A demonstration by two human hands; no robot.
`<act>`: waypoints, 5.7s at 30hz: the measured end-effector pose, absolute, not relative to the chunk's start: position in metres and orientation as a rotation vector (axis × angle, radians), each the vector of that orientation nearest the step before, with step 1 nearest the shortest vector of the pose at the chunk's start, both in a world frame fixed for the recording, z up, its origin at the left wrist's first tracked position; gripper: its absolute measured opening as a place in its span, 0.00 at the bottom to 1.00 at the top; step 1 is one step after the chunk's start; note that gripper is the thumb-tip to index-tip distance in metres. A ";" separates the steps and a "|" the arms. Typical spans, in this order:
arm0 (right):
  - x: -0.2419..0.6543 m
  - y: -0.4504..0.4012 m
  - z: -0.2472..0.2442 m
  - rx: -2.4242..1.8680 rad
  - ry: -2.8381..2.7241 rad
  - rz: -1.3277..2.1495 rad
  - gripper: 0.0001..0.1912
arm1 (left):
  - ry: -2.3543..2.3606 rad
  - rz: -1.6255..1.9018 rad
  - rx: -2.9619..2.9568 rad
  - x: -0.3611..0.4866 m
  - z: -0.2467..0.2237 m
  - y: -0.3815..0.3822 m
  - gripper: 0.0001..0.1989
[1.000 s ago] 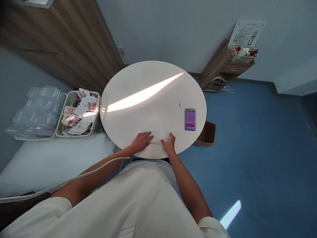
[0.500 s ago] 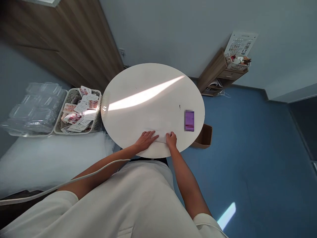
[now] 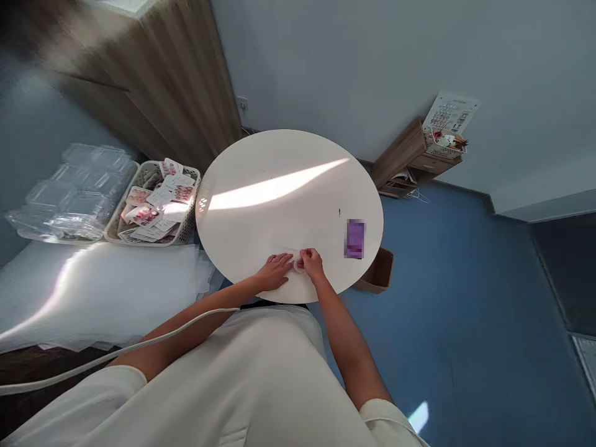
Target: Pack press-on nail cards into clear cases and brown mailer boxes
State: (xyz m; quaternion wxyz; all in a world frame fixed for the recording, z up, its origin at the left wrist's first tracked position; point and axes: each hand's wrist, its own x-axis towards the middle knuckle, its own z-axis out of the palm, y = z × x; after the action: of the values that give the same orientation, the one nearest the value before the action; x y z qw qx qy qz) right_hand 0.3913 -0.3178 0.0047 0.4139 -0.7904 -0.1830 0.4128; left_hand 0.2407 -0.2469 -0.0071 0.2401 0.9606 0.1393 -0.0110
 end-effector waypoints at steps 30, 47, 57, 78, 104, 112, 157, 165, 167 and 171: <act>0.378 -0.342 -0.016 -2.257 -1.713 0.647 0.28 | 1.601 0.135 1.474 0.217 -0.025 -0.258 0.33; 0.381 -0.346 -0.015 -2.222 -1.598 0.607 0.26 | 1.347 0.179 1.527 0.259 -0.003 -0.250 0.10; 0.400 -0.328 -0.016 -1.999 -1.259 1.027 0.21 | 0.993 0.040 2.170 0.272 -0.002 -0.277 0.13; 0.396 -0.322 -0.026 -2.078 -1.124 0.871 0.12 | 0.599 -0.043 2.640 0.260 -0.013 -0.251 0.24; 0.402 -0.363 -0.011 -1.844 -1.984 0.733 0.32 | 0.461 0.024 2.387 0.241 -0.007 -0.248 0.42; 0.412 -0.348 -0.012 -1.870 -1.648 0.880 0.25 | 0.628 -0.058 2.390 0.267 -0.009 -0.236 0.24; 0.363 -0.309 -0.021 -2.001 -0.884 0.939 0.25 | 1.399 0.392 1.546 0.254 -0.022 -0.213 0.10; 0.300 -0.226 -0.024 -1.940 -1.006 0.996 0.26 | 1.465 0.484 1.592 0.176 -0.026 -0.148 0.16; 0.286 -0.209 -0.025 -1.929 -1.029 1.009 0.26 | 1.476 0.500 1.593 0.159 -0.028 -0.135 0.17; 0.264 -0.185 -0.026 -1.933 -1.040 1.026 0.26 | 1.469 0.523 1.586 0.133 -0.032 -0.117 0.17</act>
State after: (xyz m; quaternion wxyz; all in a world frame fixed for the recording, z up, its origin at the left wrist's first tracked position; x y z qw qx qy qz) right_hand 0.2645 -0.1847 -0.0263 0.3514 -0.7469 -0.4019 0.3964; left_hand 0.1335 -0.1170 -0.0325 0.4430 0.6393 0.5921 0.2110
